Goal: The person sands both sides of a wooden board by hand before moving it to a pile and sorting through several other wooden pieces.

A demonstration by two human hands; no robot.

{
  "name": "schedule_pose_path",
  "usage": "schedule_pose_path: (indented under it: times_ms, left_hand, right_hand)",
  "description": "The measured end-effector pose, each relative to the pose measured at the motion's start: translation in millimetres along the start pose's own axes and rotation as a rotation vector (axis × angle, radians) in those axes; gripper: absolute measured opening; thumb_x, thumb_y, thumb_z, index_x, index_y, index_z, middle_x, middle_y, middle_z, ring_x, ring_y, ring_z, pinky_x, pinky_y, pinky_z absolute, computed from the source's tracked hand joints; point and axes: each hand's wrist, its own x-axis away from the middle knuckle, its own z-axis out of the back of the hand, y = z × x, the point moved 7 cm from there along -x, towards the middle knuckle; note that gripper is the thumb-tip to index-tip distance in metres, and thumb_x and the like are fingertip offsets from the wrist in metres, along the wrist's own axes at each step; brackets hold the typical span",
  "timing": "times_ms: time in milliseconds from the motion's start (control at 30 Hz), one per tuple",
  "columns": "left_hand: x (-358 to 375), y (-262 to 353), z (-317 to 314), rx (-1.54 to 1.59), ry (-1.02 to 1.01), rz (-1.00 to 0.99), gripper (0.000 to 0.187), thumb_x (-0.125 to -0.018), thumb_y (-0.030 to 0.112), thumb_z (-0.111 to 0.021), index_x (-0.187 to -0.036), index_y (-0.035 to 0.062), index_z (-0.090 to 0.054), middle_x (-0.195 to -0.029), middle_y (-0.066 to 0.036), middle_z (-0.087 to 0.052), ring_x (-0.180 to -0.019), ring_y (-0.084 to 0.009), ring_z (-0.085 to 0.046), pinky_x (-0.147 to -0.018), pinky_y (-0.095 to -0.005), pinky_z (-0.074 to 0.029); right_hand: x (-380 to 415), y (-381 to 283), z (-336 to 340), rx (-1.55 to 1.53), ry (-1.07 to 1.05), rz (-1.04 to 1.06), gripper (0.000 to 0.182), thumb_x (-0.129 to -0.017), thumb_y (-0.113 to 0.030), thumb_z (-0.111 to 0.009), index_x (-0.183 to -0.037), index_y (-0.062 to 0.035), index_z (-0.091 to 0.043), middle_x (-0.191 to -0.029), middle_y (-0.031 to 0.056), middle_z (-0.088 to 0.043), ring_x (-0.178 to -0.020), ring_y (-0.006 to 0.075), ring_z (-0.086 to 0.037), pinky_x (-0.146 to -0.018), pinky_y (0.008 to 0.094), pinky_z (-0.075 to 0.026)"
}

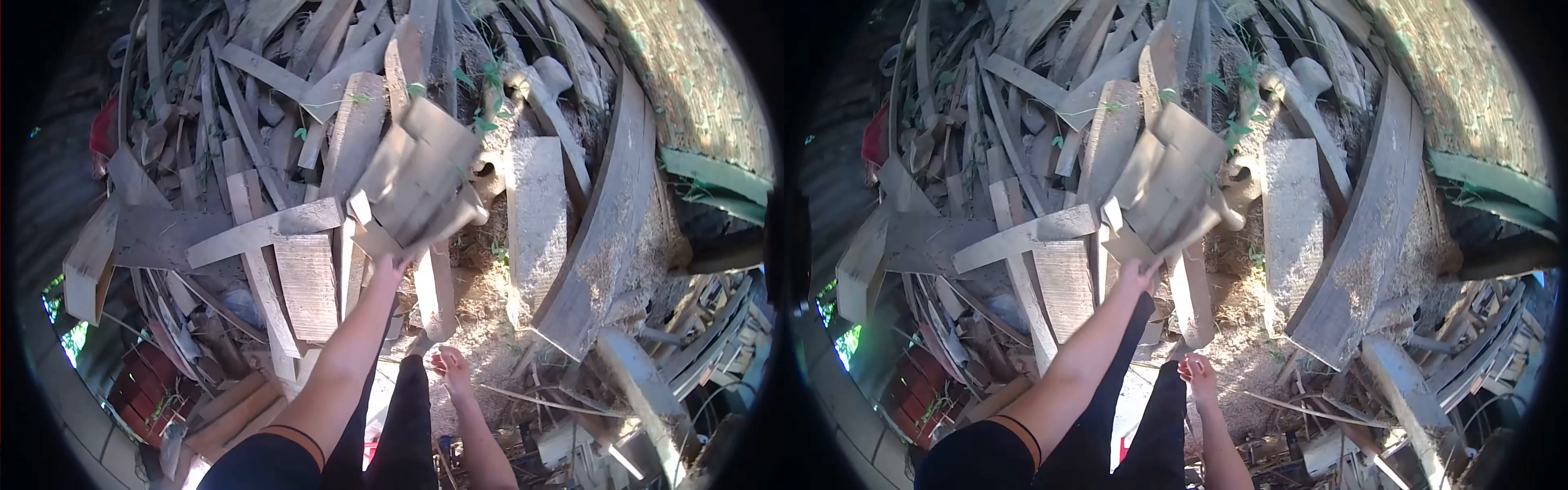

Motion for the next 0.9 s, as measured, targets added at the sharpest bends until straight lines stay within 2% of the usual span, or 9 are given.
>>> schedule_pose_path:
  times_ms: [67, 200, 400, 500, 600, 667, 767, 833, 900]
  left_hand:
    - [29, -11, 33, -0.189, -0.116, -0.051, 0.041, -0.077, -0.012, -0.046, -0.118, -0.0045, -0.045, -0.111, -0.022, -0.055, -0.094, -0.0333, -0.064, -0.085, -0.0542, -0.060]
    - [124, -20, 58, -0.332, -0.223, 0.182, 0.040, -0.073, -0.011, -0.053, -0.112, -0.0027, -0.051, -0.093, -0.018, -0.061, -0.078, -0.0276, -0.066, -0.070, -0.0477, -0.060]
    - [137, 76, 26, -0.194, -0.250, 0.047, 0.036, -0.076, -0.008, -0.052, -0.110, -0.0001, -0.052, -0.099, -0.013, -0.061, -0.086, -0.0246, -0.065, -0.068, -0.0395, -0.059]
    - [99, 190, 9, 0.034, -0.223, -0.263, 0.017, -0.087, 0.001, -0.059, -0.104, 0.0006, -0.055, -0.099, -0.010, -0.062, -0.086, -0.0214, -0.064, -0.077, -0.0327, -0.061]
    - [95, 291, -4, 0.460, -0.361, -0.348, 0.030, -0.097, 0.013, -0.054, -0.117, -0.0068, -0.045, -0.119, -0.024, -0.057, -0.117, -0.0411, -0.058, -0.098, -0.0408, -0.056]
    - [105, 332, -3, 0.463, -0.278, -0.473, 0.038, -0.097, 0.015, -0.053, -0.128, 0.0006, -0.036, -0.125, -0.020, -0.052, -0.119, -0.0417, -0.056, -0.103, -0.0464, -0.052]
    - [85, 328, 39, 0.290, -0.328, -0.541, 0.047, -0.094, 0.011, -0.057, -0.134, 0.0104, -0.031, -0.124, -0.014, -0.049, -0.120, -0.0420, -0.055, -0.105, -0.0519, -0.049]
    - [100, 288, 66, 0.189, -0.127, -0.563, 0.039, -0.096, 0.014, -0.054, -0.129, -0.0023, -0.039, -0.131, -0.022, -0.044, -0.124, -0.0435, -0.051, -0.107, -0.0519, -0.046]
    - [56, 242, 123, 0.134, -0.049, -0.465, 0.027, -0.093, 0.012, -0.057, -0.116, 0.0015, -0.048, -0.118, -0.018, -0.051, -0.114, -0.0421, -0.056, -0.103, -0.0506, -0.051]
  right_hand:
    - [11, -22, 3, 0.015, 0.027, -0.014, 0.025, -0.101, -0.024, -0.053, -0.117, -0.0057, -0.059, -0.100, 0.0111, -0.066, -0.089, 0.0180, -0.066, -0.079, 0.0307, -0.054]
    - [22, -38, 15, 0.017, 0.039, 0.012, 0.024, -0.101, -0.021, -0.050, -0.119, -0.0079, -0.059, -0.100, 0.0106, -0.066, -0.089, 0.0180, -0.065, -0.080, 0.0340, -0.054]
    - [24, -53, 14, 0.172, 0.079, -0.046, 0.027, -0.100, -0.023, -0.054, -0.120, -0.0067, -0.059, -0.099, 0.0100, -0.066, -0.087, 0.0184, -0.066, -0.077, 0.0341, -0.055]
    - [14, -64, 0, 0.202, 0.054, -0.014, 0.027, -0.098, -0.027, -0.058, -0.117, -0.0065, -0.061, -0.095, 0.0091, -0.066, -0.085, 0.0183, -0.066, -0.076, 0.0334, -0.055]
    - [3, -60, -11, 0.221, -0.007, 0.026, 0.028, -0.097, -0.030, -0.061, -0.114, -0.0079, -0.062, -0.093, 0.0085, -0.067, -0.083, 0.0184, -0.067, -0.075, 0.0329, -0.055]
    - [-2, -59, -20, 0.222, -0.031, 0.054, 0.028, -0.096, -0.031, -0.062, -0.113, -0.0087, -0.063, -0.092, 0.0084, -0.067, -0.083, 0.0184, -0.068, -0.075, 0.0326, -0.055]
    - [-7, -50, -27, 0.223, -0.052, 0.034, 0.029, -0.096, -0.029, -0.063, -0.115, -0.0067, -0.062, -0.093, 0.0098, -0.069, -0.083, 0.0167, -0.068, -0.069, 0.0295, -0.056]
    - [2, -47, -31, 0.219, -0.054, 0.015, 0.028, -0.097, -0.028, -0.063, -0.115, -0.0067, -0.062, -0.093, 0.0099, -0.069, -0.083, 0.0169, -0.068, -0.069, 0.0296, -0.056]
    - [8, -44, -28, 0.205, -0.047, 0.016, 0.027, -0.097, -0.027, -0.062, -0.115, -0.0067, -0.061, -0.091, 0.0091, -0.069, -0.082, 0.0166, -0.068, -0.068, 0.0290, -0.055]
